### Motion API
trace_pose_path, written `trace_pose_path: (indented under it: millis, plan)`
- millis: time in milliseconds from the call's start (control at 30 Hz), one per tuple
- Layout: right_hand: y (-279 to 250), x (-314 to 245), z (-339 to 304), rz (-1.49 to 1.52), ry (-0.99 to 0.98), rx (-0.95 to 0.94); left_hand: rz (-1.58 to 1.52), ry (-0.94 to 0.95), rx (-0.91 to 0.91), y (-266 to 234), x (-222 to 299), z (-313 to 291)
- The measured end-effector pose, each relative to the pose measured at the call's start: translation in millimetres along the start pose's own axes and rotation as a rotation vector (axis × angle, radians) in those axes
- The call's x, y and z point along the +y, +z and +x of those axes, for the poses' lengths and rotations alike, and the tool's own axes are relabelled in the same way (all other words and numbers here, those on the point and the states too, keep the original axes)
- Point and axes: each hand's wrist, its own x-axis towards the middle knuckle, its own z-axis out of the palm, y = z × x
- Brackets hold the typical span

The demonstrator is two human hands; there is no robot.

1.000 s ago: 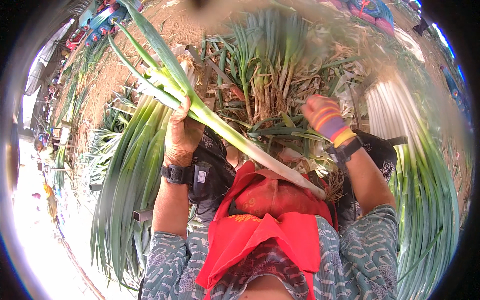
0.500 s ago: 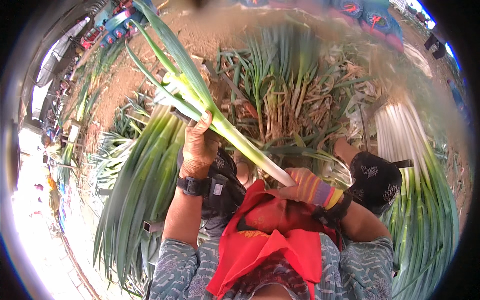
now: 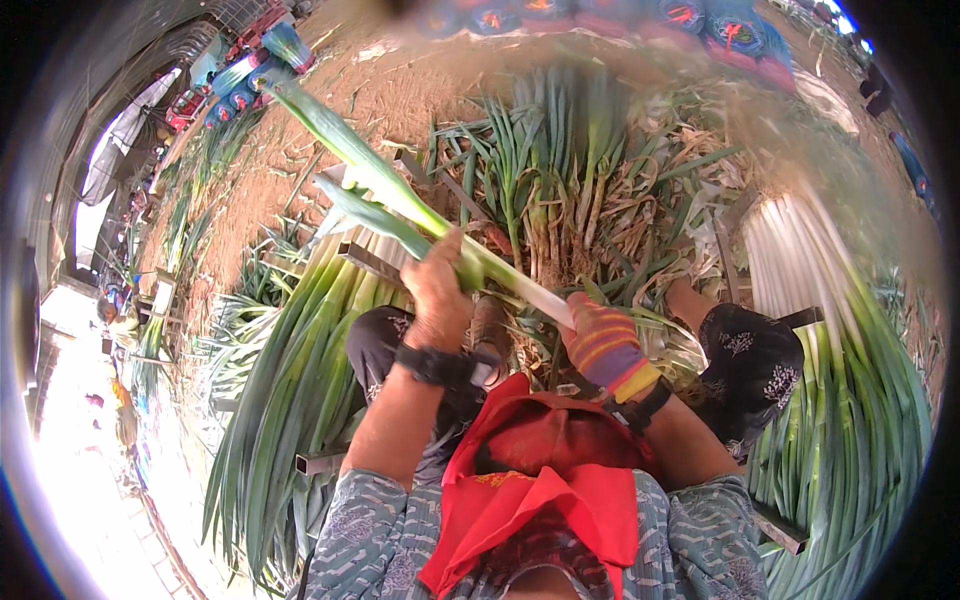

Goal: The recorder is cleaning and preparing large green onions (leeks) by stripping the outer layers and organizing them into bunches.

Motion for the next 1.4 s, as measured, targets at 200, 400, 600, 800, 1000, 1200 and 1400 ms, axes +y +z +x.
trace_pose_path:
  millis: [200, 400, 600, 800, 1000, 1200, 1400]
  plan:
    - [-19, 8, 37, 0.054, -0.033, 0.073, -0.009, -0.69, -0.67, -20, -75, -94]
    - [-56, 41, 39, 0.076, -0.039, -0.027, 0.447, -0.621, -0.936, -53, -63, -71]
    - [-93, 36, -13, 0.015, -0.058, -0.185, -0.236, -0.267, -0.636, -52, -17, 9]
    - [-100, 19, -42, 0.042, 0.023, -0.588, -0.821, -0.325, -0.389, -52, 5, 59]
    - [-57, 68, -56, 0.356, -0.017, -0.726, -0.509, -0.236, -0.435, -45, 20, 35]
    - [-115, 11, -12, 0.06, 0.002, -0.947, -0.446, -0.137, -0.257, -57, 42, 36]
    - [-83, -32, 1, 0.198, -0.332, -0.417, -0.366, -0.073, -0.348, -58, 54, 16]
